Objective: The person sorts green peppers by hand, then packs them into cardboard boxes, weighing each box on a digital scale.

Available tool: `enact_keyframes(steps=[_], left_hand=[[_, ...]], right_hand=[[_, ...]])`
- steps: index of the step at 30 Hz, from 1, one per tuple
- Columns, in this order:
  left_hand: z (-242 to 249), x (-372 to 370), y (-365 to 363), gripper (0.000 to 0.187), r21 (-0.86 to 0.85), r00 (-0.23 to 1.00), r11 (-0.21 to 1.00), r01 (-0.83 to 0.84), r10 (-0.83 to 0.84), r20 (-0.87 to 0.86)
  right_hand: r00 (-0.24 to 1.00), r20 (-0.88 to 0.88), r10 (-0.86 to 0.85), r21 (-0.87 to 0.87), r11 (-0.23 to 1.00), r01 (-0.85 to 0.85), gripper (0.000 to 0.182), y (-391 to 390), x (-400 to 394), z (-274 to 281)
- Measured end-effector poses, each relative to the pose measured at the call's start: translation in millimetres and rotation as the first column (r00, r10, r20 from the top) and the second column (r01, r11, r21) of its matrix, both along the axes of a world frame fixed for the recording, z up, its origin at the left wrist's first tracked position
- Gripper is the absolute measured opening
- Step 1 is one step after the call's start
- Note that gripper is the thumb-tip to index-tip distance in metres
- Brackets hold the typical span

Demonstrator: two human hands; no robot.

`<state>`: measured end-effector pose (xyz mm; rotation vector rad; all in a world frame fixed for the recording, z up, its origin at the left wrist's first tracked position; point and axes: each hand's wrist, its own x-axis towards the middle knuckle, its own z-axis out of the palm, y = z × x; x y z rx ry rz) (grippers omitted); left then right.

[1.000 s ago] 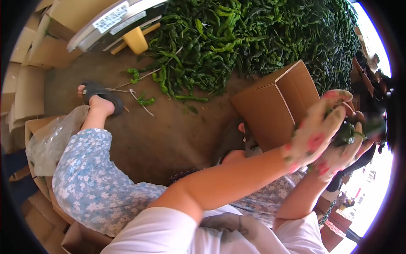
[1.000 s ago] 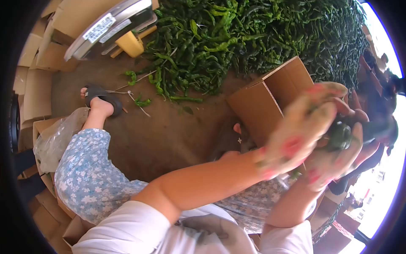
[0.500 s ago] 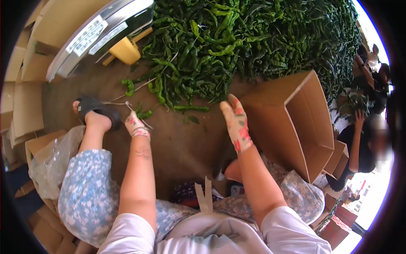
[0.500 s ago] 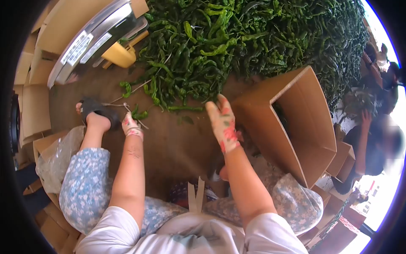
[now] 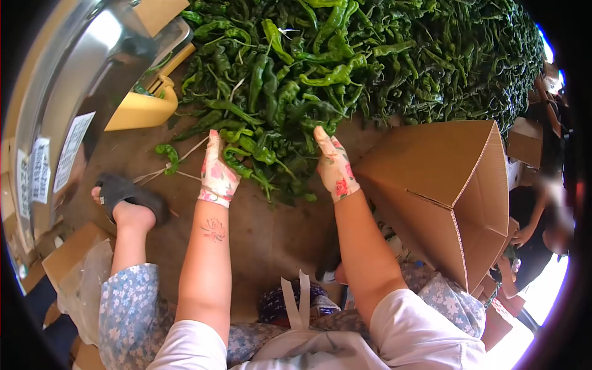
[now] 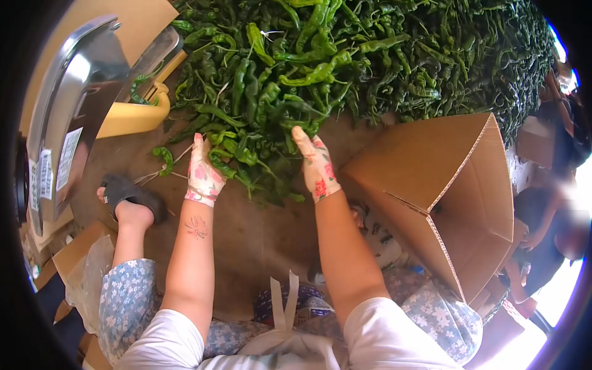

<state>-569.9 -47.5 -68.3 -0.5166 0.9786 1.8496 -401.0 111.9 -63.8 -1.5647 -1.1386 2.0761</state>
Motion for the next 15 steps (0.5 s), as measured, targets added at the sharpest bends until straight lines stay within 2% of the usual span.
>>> enact_keyframes(steps=[1,2,5,6,7,9,11,13,14,15], left_hand=[[3,2,7,0.049,-0.007,0.998,0.999,-0.052,0.051,-0.042],[17,5,9,0.048,-0.011,0.999,0.999,-0.032,0.032,-0.041],[7,2,12,0.048,0.039,0.998,0.999,-0.034,0.036,-0.043],[3,2,13,0.049,-0.066,0.98,0.998,-0.021,0.008,-0.197],[6,1,16,0.049,-0.064,0.98,0.998,-0.022,0.009,-0.199],[16,1,23,0.058,-0.036,0.984,0.993,0.114,-0.118,-0.133],[22,0,41,0.069,-0.183,0.963,0.981,0.056,-0.101,-0.25],[49,5,57,0.062,-0.115,0.954,0.993,0.011,-0.045,-0.297],[47,3,60,0.062,-0.107,0.952,0.994,0.007,-0.039,-0.304],[41,2,62,0.067,-0.186,0.969,0.982,0.04,-0.084,-0.231]], right_hand=[[0.991,-0.127,-0.045,-0.024,0.999,0.042,0.065,-1,0,0],[0.964,-0.251,-0.09,-0.061,0.995,0.077,0.059,-2,0,0],[0.959,-0.251,-0.13,-0.119,0.988,0.102,0.053,-5,-7,-3],[0.958,-0.249,-0.144,-0.139,0.984,0.112,0.051,-8,-9,-3],[0.959,-0.236,-0.158,-0.17,0.978,0.119,0.056,-8,-14,6],[0.96,-0.21,-0.187,-0.227,0.964,0.138,0.065,-9,-25,28],[0.957,-0.195,-0.216,-0.258,0.953,0.162,0.072,-12,-35,37],[0.949,-0.192,-0.25,-0.258,0.946,0.197,0.077,-13,-44,36],[0.946,-0.219,-0.24,-0.182,0.962,0.202,0.079,-12,-46,29],[0.941,-0.246,-0.233,-0.105,0.971,0.213,0.081,-12,-48,26]])
